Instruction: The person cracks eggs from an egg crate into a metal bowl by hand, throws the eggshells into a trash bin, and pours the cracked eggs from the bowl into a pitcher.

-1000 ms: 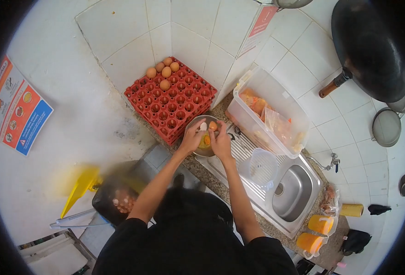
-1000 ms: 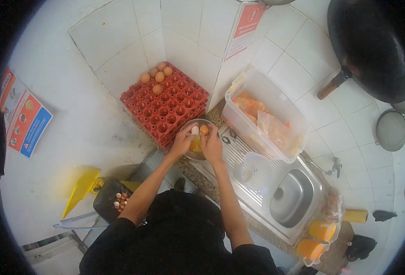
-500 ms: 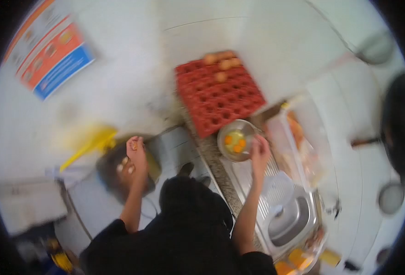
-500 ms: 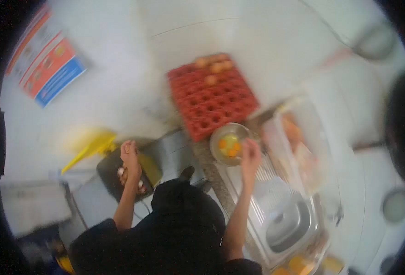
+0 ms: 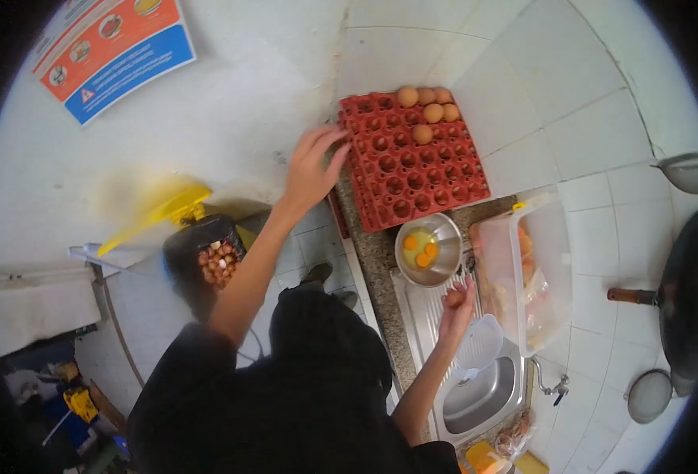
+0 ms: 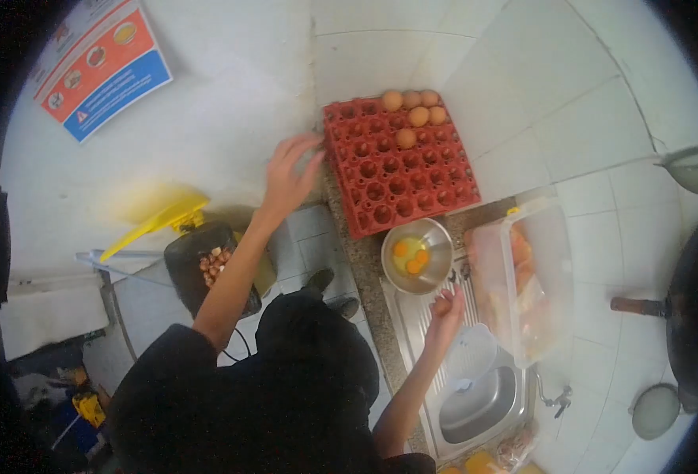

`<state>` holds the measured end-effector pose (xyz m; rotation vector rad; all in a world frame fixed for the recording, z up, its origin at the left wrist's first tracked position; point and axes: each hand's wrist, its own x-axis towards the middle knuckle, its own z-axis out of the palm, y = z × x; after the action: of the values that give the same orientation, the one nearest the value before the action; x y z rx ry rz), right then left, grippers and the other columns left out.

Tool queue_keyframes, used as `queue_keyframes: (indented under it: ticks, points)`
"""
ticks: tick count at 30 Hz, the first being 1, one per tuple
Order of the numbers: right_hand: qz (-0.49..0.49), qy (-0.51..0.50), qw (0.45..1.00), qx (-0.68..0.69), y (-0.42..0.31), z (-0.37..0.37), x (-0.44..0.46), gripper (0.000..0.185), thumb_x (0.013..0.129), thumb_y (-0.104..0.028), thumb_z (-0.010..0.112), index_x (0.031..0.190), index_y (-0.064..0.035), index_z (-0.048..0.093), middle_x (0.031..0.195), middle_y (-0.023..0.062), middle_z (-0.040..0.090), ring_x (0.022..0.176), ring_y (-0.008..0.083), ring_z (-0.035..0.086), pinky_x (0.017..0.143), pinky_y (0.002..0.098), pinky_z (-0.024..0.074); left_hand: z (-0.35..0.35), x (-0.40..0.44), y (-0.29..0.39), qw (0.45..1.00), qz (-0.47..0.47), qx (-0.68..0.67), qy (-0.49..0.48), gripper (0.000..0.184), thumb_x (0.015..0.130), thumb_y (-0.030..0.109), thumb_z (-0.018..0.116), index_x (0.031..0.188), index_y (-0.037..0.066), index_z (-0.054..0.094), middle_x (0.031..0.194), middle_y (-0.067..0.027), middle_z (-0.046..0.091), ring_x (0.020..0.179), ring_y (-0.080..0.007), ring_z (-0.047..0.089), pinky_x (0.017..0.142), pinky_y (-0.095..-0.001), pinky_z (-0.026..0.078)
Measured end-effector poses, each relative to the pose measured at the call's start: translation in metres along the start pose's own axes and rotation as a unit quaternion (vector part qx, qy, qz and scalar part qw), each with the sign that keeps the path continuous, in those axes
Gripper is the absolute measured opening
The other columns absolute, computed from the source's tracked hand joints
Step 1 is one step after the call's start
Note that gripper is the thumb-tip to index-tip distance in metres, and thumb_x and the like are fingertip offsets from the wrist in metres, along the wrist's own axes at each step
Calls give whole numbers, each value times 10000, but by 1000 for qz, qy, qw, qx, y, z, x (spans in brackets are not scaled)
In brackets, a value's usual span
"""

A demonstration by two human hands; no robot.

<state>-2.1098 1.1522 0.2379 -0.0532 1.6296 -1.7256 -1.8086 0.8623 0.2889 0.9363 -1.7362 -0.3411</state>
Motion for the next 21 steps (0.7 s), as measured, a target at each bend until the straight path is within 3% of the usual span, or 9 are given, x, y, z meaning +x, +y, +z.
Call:
queue_keyframes:
  ticks: [2,4,7,11,15,16,18,20,21]
  points:
    - [-25,-42,999,15,4,4,4,440,1012,-371,580,1330,-68,555,1036,50,631,845,138,585,700,288,484,53,69,10,998,57,-13,-34,296,914,125,661,1196,38,649,1158,-165,675,1070,-390,606,932,-445,497]
    - [-42,-73,996,14,8,6,-1,440,1011,-367,583,1336,-74,546,1049,56,637,872,155,599,704,296,498,120,105,-20,994,81,58,-48,288,868,128,661,1148,63,672,1114,-175,676,1059,-368,598,926,-463,488]
    - [-32,-82,996,17,18,8,-24,425,1016,-343,574,1344,-75,535,1045,62,639,871,159,603,713,303,513,162,118,-38,962,115,169,-181,314,824,83,641,1136,74,675,1054,-166,676,1054,-376,591,915,-468,488]
    - [32,-28,995,94,24,-10,-56,385,1016,-304,572,1331,-84,540,1033,61,637,870,157,606,715,297,519,165,113,-30,973,147,127,-127,309,810,58,647,1119,44,668,1075,-186,653,1043,-396,587,909,-489,480]
    - [29,18,987,157,33,-41,-75,326,1006,-266,582,1280,-92,550,1029,55,626,870,147,603,718,289,514,157,106,-25,994,80,27,-73,310,933,149,645,1198,-11,619,1135,-210,635,1070,-379,591,960,-451,482]
    - [26,21,987,157,30,-44,-77,319,1003,-262,586,1270,-91,551,1032,54,625,870,145,603,718,290,513,154,103,-12,995,-3,-84,-58,326,951,159,630,1225,-15,598,1154,-201,628,1077,-361,594,963,-448,488]
    - [25,39,984,174,21,-40,-80,300,986,-236,615,1237,-84,550,1036,60,614,869,150,597,729,280,507,133,99,30,940,-180,-290,-17,359,986,179,601,1279,-24,557,1194,-183,614,1093,-325,601,969,-441,500]
    - [20,25,983,183,15,-36,-76,283,976,-195,629,1221,-71,560,1054,66,607,887,153,596,750,281,514,110,81,96,770,-299,-551,-115,398,1009,191,562,1343,-14,499,1219,-157,590,1110,-291,602,973,-450,512]
    - [-25,2,995,101,15,-32,-70,280,962,-143,626,1222,-58,563,1065,68,604,924,161,596,780,287,507,111,64,109,686,-350,-615,-167,417,1020,215,526,1363,-16,472,1220,-163,586,1099,-302,605,969,-444,510]
